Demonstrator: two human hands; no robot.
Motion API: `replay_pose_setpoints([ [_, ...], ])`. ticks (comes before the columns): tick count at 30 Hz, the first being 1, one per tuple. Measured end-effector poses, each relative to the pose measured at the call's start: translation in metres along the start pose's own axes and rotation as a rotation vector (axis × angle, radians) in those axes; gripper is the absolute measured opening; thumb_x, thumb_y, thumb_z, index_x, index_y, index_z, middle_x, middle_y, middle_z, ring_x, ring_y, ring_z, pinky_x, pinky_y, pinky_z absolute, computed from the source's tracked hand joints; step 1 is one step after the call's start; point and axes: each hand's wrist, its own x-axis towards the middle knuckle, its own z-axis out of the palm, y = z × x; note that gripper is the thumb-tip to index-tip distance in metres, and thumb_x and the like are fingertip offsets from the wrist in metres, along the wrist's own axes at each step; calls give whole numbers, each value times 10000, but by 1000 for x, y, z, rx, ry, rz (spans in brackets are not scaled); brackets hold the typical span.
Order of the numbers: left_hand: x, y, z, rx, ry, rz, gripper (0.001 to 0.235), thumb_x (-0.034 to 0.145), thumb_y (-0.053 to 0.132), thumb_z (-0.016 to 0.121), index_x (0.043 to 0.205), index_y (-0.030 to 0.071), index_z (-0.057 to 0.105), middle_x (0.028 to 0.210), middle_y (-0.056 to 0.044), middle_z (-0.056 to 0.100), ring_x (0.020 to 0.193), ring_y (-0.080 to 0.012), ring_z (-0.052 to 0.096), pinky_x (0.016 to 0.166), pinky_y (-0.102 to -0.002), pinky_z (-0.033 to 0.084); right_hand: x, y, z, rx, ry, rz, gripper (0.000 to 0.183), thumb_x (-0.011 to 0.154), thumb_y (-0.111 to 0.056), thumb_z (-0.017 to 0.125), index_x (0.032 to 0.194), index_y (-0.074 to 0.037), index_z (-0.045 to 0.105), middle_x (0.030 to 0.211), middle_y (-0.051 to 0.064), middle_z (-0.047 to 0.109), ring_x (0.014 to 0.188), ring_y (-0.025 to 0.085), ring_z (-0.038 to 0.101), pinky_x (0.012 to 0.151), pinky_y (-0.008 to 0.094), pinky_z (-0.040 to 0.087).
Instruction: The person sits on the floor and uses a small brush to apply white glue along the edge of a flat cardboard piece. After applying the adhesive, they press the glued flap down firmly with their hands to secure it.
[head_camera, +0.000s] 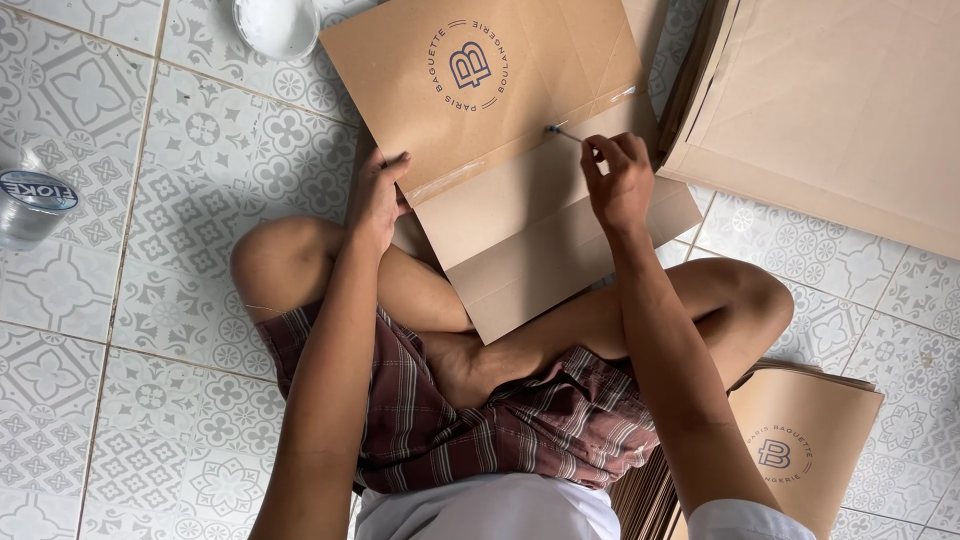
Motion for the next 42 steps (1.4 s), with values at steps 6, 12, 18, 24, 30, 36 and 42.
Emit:
replay_pose_setpoints([
  [6,9,-8,-3,0,-13,7,407,910,302,742,1291,234,619,1101,-77,594,1043,-340,667,846,-570,578,-1,22,3,-17,2,25,22,925,-29,785,944,-41,785,776,88,621,718,252,639,631,349,547],
  [12,11,-11,-6,3,-8,1,389,908,301,738,1272,228,625,1107,-72,585,1049,-338,656,855,-571,571,-8,-8,11,121,-90,14,21,919,-36,793,937,-34,782,753,118,634,685,273,628,612,375,537],
  [18,4,-6,-2,12,-9,5,371,893,320,747,1235,232,634,1066,-54,580,997,-311,649,809,-520,570,-9,37,15,171,-13,123,49,961,-12,737,953,11,779,788,160,655,671,269,670,601,342,528],
  [24,-5,0,1,18,-1,2,356,889,323,744,1217,232,642,1040,-42,576,970,-294,650,787,-493,571,-14,15,18,194,-90,114,50,944,-20,742,924,0,783,762,165,659,642,286,676,564,371,515],
  [30,5,-7,-3,32,1,18,383,891,321,736,1248,227,634,1045,-40,568,982,-292,626,785,-488,556,-7,67,22,159,-4,114,90,969,-23,733,944,38,795,771,205,673,647,327,689,550,378,532],
  [36,9,-12,-7,45,2,37,410,896,334,740,1277,232,627,1066,-50,567,1007,-306,622,797,-518,548,-4,92,28,140,95,159,103,953,-62,742,922,14,804,747,212,682,649,364,704,541,421,540],
  [42,5,-10,-7,59,24,37,441,903,329,729,1315,227,608,1096,-53,555,1042,-301,591,832,-535,524,-13,94,38,150,28,181,94,957,-71,743,902,-21,800,696,149,658,621,280,683,525,362,519],
])
